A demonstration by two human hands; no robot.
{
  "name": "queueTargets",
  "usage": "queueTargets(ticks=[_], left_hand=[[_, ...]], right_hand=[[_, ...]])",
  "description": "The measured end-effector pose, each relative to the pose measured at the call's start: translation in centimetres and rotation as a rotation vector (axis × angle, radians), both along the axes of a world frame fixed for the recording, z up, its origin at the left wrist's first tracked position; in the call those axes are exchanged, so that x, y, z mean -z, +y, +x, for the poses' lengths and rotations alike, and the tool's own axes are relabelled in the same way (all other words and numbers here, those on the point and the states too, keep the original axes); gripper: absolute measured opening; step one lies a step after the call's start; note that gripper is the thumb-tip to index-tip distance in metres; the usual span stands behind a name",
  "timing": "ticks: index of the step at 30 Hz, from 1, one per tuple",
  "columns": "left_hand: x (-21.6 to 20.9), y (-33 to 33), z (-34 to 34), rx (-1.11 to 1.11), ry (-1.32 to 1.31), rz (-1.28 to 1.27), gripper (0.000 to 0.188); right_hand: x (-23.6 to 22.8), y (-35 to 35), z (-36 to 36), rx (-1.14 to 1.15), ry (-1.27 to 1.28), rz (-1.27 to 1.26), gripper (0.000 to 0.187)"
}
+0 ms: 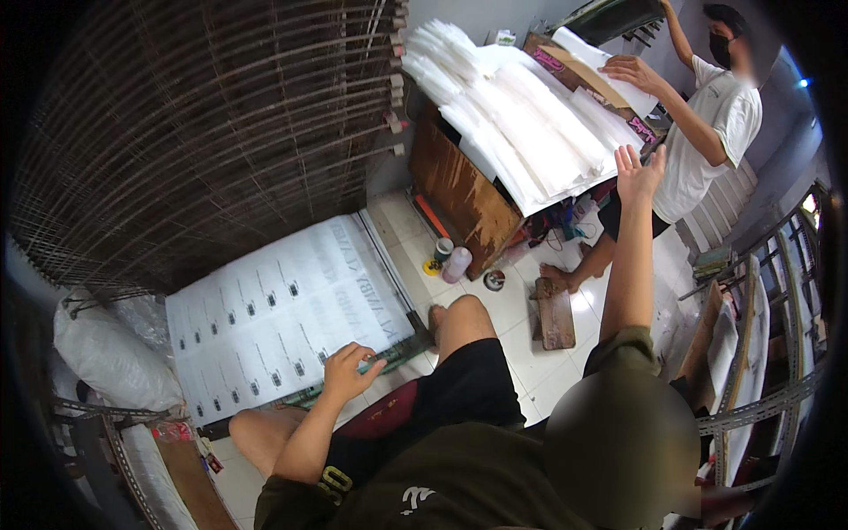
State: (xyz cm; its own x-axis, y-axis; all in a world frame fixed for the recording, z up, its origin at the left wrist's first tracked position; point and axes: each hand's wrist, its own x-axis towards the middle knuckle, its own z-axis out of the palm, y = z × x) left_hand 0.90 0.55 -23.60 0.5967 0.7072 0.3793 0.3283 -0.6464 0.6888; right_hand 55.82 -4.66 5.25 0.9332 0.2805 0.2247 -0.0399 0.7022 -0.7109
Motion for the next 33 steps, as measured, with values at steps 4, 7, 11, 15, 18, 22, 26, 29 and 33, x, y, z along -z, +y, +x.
queueTargets(ticks=[4,7,11,15,18,22,26,29,33], left_hand=[[-2.1,-1.4,-2.2,-0.122,-0.009,-0.087,0.022],[-2.6,-2.3,-2.0,-0.137,-0.050,-0.054,0.019],[-3.2,-3.5,-2.1,-0.140,-0.093,-0.085,0.017],[-3.6,-2.8,1.1,-0.041,-0.256,-0.365,0.017],[-3.5,-1.1,4.0,0.079,-0.404,-0.633,0.029],[-9.5,-0.6,5.0,0.141,-0.565,-1.129,0.086],[-15.3,-1.3,2.4,0.455,-0.914,-1.366,0.119],[-13.7,-0.7,-3.8,0.399,-1.092,-1.299,0.124],[-11.2,-0.5,-8.4,-0.315,-0.862,-1.125,0.102]], right_hand=[[-0.4,3.3,2.2,-0.188,0.029,-0.010,0.096],[-0.4,5.0,4.7,-0.109,-0.117,-0.071,0.081],[-0.2,7.9,2.2,-0.219,-0.273,-0.177,0.064],[-5.9,5.4,-8.6,-0.376,-0.631,-0.232,0.058],[-7.9,3.8,-16.8,-0.427,-0.799,-0.197,0.048],[-8.2,-0.4,-25.6,-0.406,-0.851,-0.242,0.040],[-5.1,-5.4,-27.5,-0.342,-0.972,-0.386,0.041],[-1.3,-5.9,-31.3,-0.708,-0.873,-0.378,0.029],[3.0,-3.9,-32.6,-0.884,-0.744,-0.405,0.028]])
